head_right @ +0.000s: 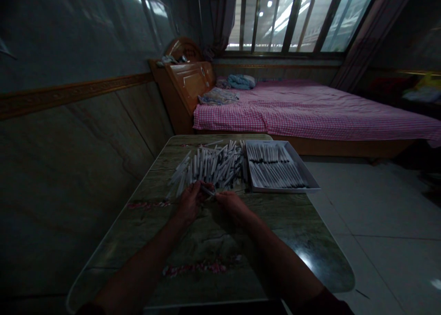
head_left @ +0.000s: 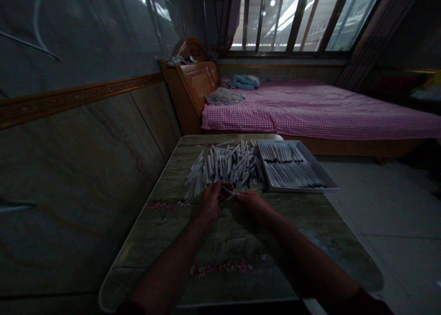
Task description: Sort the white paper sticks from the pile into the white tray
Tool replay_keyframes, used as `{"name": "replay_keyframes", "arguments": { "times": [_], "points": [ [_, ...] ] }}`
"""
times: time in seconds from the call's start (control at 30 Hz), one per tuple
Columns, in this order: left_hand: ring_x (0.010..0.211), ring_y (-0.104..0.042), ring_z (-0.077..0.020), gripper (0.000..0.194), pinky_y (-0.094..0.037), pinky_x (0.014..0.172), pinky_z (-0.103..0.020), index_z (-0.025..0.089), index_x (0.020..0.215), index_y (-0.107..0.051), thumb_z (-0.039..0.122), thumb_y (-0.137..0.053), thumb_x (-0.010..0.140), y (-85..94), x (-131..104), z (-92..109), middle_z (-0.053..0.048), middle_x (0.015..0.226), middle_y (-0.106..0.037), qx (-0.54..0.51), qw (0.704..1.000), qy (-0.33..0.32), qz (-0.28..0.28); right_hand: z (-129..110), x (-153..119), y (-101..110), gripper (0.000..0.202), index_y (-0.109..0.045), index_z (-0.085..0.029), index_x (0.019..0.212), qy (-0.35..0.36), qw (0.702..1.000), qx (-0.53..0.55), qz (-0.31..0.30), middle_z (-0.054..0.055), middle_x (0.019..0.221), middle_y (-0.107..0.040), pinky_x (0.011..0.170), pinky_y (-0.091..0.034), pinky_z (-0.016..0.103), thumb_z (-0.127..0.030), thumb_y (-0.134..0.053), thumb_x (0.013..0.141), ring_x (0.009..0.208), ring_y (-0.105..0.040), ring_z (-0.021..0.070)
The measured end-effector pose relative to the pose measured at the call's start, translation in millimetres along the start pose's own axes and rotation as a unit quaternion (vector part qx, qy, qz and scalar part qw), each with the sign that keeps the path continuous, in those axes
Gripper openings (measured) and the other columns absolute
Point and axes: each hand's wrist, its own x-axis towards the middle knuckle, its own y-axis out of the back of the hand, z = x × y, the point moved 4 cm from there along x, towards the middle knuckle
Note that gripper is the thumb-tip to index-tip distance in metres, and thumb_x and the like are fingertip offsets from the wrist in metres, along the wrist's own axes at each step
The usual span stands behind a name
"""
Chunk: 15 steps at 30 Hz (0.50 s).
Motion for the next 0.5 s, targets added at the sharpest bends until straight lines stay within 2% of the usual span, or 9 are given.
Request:
{"name": "replay_keyframes", "arguments": {
  "times": [0.07,0.13,0.23,0.37,0.5],
  "points": [
    [0.077,-0.078,-0.0247,0.047,-0.059,0.070,-0.034,0.019,0.078,-0.067,0.056,-0.086,0.059,2.6,2,2,-0.005,0.074,-0.080,-0.003,1.000,-0.007,0.008,-6,-3,-1,0.031,-0.060,-0.020,0.070,0.028,0.999,-0.030,0.015,-0.004,0.058,-0.050,0.052,-0.033,0.024,-0.050,-0.063,0.080,0.052,-0.042,0.0123],
    [0.078,-0.078,-0.0232,0.046,-0.059,0.072,-0.033,0.019,0.078,-0.066,0.056,-0.085,0.061,5.8,4,4,-0.004,0.075,-0.080,-0.009,1.000,-0.014,0.018,-13,-8,-1,0.019,-0.064,-0.021,0.079,0.070,0.995,-0.064,0.043,-0.002,0.072,-0.058,0.063,-0.038,0.026,-0.040,-0.064,0.081,0.068,-0.050,0.0156],
    [0.075,-0.078,-0.0217,0.045,-0.058,0.072,-0.033,0.019,0.078,-0.066,0.056,-0.085,0.061,7.7,5,4,-0.003,0.075,-0.080,-0.011,1.000,-0.015,0.023,-18,-13,0,0.005,-0.063,-0.024,0.080,0.111,0.985,-0.105,0.083,-0.002,0.079,-0.056,0.074,-0.037,0.026,-0.028,-0.065,0.081,0.082,-0.049,0.0172],
    [0.071,-0.077,-0.0231,0.047,-0.059,0.068,-0.034,0.019,0.078,-0.066,0.057,-0.087,0.058,3.0,1,1,-0.003,0.070,-0.080,-0.004,1.000,-0.007,0.006,-11,-9,-3,0.025,-0.050,-0.023,0.065,0.087,0.986,-0.127,0.070,-0.004,0.064,-0.043,0.061,-0.035,0.026,-0.035,-0.055,0.087,0.063,-0.042,0.0148],
    [0.069,-0.077,-0.0226,0.048,-0.058,0.066,-0.032,0.019,0.077,-0.067,0.057,-0.087,0.057,-0.8,-2,0,-0.003,0.068,-0.079,0.001,1.000,-0.004,-0.008,-5,-8,-7,0.035,-0.050,-0.023,0.070,0.051,0.989,-0.139,0.014,-0.007,0.057,-0.037,0.048,-0.030,0.025,-0.050,-0.043,0.091,0.048,-0.035,0.0121]
  ]
}}
